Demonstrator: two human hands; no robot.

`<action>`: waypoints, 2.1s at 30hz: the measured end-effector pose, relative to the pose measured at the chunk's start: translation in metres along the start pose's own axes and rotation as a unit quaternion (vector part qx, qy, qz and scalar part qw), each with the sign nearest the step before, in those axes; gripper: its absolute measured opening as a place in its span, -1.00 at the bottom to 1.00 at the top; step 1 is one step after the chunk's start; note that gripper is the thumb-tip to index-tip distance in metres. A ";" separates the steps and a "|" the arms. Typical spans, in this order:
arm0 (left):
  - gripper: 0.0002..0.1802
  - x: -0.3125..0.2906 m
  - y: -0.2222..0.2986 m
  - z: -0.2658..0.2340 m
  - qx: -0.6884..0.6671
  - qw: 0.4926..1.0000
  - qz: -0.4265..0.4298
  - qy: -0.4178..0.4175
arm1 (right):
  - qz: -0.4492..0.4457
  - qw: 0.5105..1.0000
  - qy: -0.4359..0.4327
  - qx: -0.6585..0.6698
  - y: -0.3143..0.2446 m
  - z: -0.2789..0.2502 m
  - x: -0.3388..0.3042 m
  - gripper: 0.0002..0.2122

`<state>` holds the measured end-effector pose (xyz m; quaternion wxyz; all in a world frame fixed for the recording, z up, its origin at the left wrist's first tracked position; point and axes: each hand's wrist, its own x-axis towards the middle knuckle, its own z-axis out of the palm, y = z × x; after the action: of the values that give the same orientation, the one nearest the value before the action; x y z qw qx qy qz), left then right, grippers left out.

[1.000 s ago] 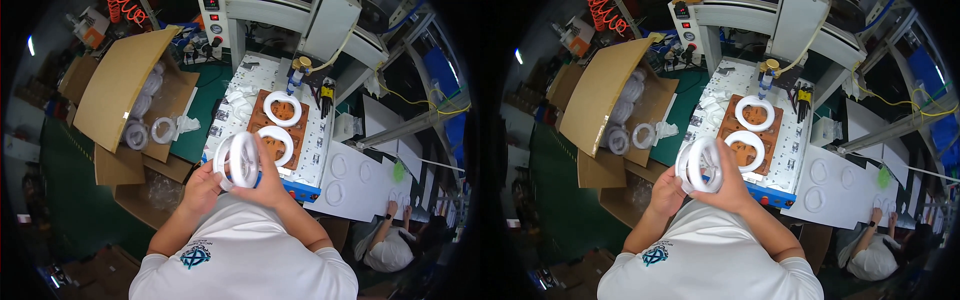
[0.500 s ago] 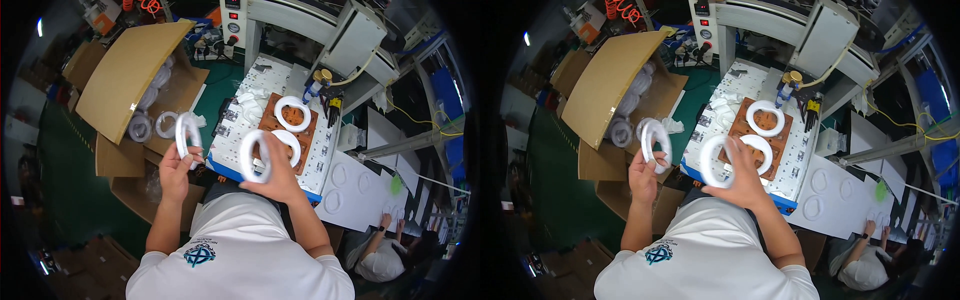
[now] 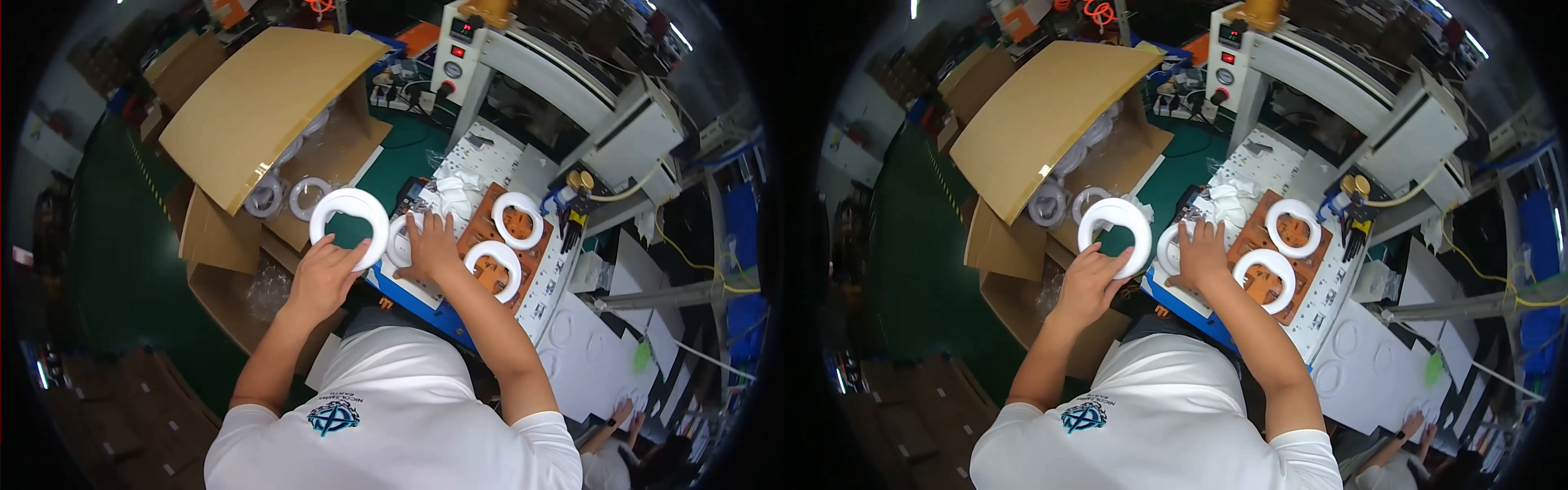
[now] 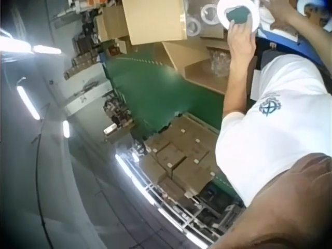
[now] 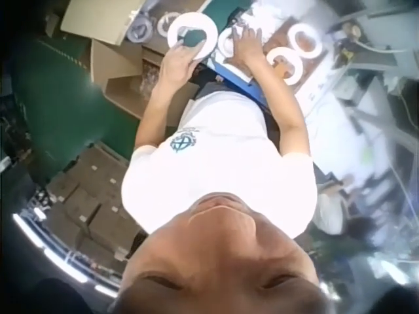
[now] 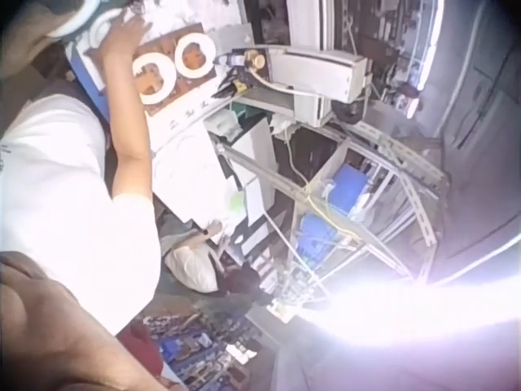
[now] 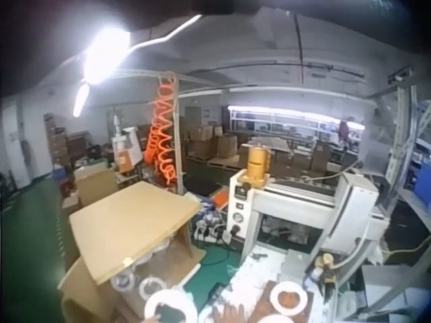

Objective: Assembling and inspecting circular plastic rings at a manufacturing workstation.

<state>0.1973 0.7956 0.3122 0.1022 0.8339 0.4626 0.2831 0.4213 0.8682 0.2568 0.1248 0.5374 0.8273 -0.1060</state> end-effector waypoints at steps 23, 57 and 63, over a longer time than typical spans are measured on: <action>-0.40 0.016 0.123 0.074 -0.517 0.805 -0.213 -0.200 | 0.098 0.617 0.297 0.723 0.041 0.033 -0.237 -0.52; -0.81 -0.067 0.066 0.110 -0.396 0.866 -0.274 -0.138 | 0.146 0.609 0.432 0.649 0.032 0.061 -0.263 0.14; -0.64 -0.194 -0.036 0.181 -0.291 0.867 -0.381 -0.140 | 0.213 0.572 0.438 0.660 0.044 0.076 -0.282 0.13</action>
<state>0.1943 0.6713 0.0753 0.5035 0.5567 0.6216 0.2239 0.5794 0.6188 0.2733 -0.6228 0.6124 0.3439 -0.3448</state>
